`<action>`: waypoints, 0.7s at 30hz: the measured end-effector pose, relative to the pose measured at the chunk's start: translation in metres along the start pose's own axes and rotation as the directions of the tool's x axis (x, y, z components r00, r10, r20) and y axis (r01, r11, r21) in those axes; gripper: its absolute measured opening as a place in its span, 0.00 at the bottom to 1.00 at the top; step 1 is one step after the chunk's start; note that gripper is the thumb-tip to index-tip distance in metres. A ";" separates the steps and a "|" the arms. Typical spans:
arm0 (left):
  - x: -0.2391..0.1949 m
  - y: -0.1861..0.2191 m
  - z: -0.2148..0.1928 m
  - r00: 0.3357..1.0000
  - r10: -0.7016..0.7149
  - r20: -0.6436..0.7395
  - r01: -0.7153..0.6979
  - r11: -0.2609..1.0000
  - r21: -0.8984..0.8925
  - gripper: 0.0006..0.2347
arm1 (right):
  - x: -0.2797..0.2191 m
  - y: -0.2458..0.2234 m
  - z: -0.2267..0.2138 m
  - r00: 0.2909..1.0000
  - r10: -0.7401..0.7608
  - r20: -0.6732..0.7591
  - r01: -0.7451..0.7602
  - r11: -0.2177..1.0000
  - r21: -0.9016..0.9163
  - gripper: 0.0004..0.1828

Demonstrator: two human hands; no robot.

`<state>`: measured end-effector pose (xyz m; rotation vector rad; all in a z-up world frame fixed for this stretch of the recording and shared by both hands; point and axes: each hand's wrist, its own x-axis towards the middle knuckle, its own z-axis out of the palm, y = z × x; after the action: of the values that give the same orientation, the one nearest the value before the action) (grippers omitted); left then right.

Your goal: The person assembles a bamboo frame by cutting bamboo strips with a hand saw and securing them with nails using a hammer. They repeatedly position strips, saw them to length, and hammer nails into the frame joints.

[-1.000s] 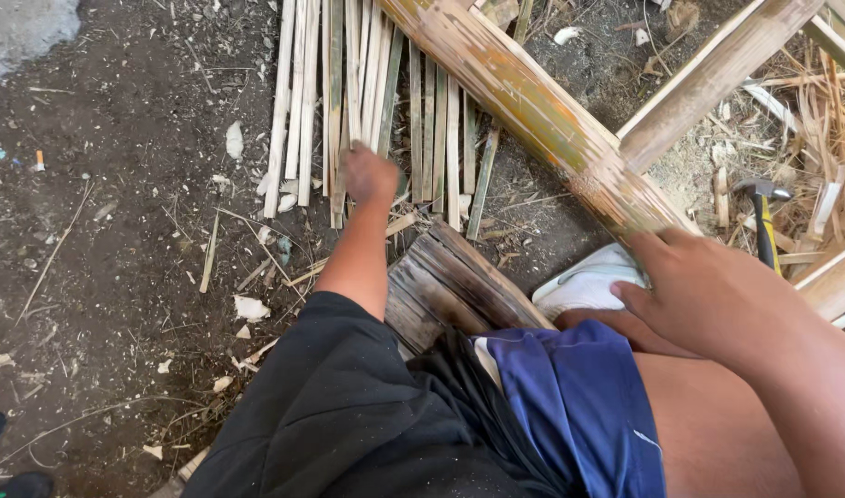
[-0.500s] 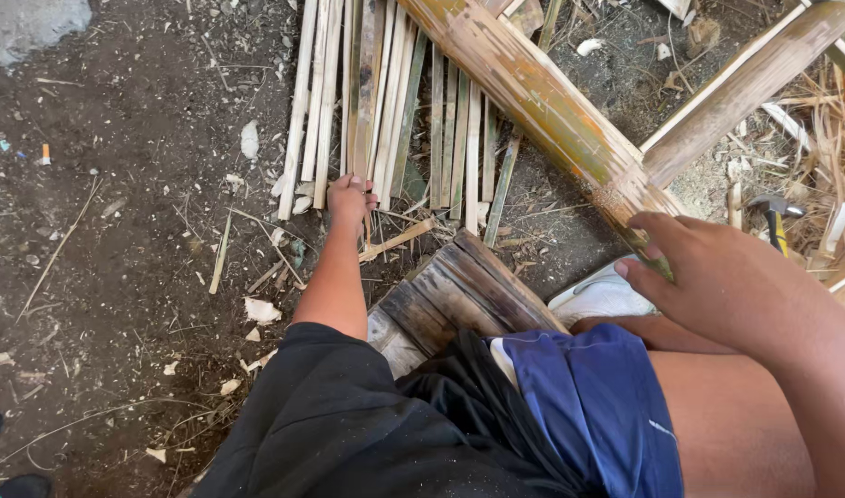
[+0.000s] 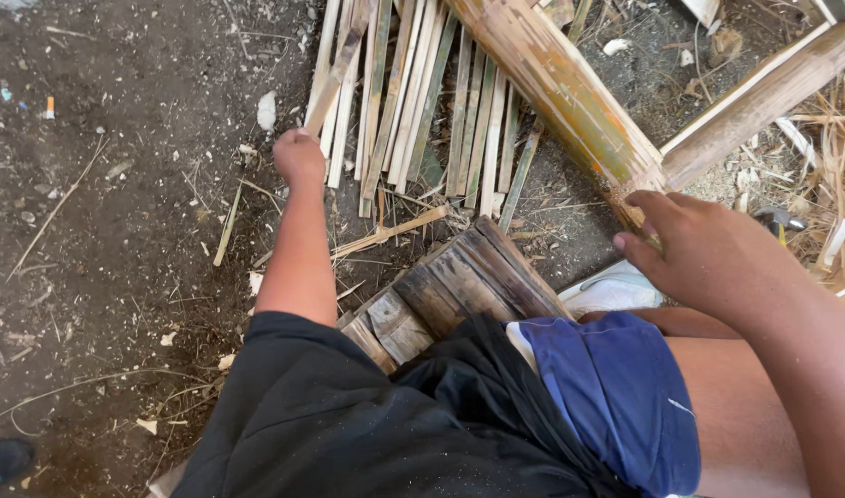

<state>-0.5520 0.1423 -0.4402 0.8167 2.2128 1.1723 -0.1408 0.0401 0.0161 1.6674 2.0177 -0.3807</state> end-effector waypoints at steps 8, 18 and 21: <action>-0.060 0.003 0.035 0.932 0.103 0.346 -0.199 0.946 0.256 0.08 | 0.014 -0.046 -0.022 0.941 -0.280 -0.191 0.289 0.957 0.018 0.28; -0.099 0.043 0.046 0.836 -0.456 0.304 0.279 0.832 0.480 0.26 | 0.035 -0.065 0.018 0.975 -0.171 0.141 0.169 0.985 0.022 0.26; -0.093 0.045 0.038 0.777 -0.540 0.324 0.408 0.823 0.396 0.27 | 0.034 -0.061 0.015 0.987 -0.149 0.059 0.145 0.987 0.065 0.27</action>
<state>-0.4499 0.1174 -0.4072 0.4982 2.0670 0.3599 -0.2021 0.0479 -0.0208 1.5258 2.1072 -0.5444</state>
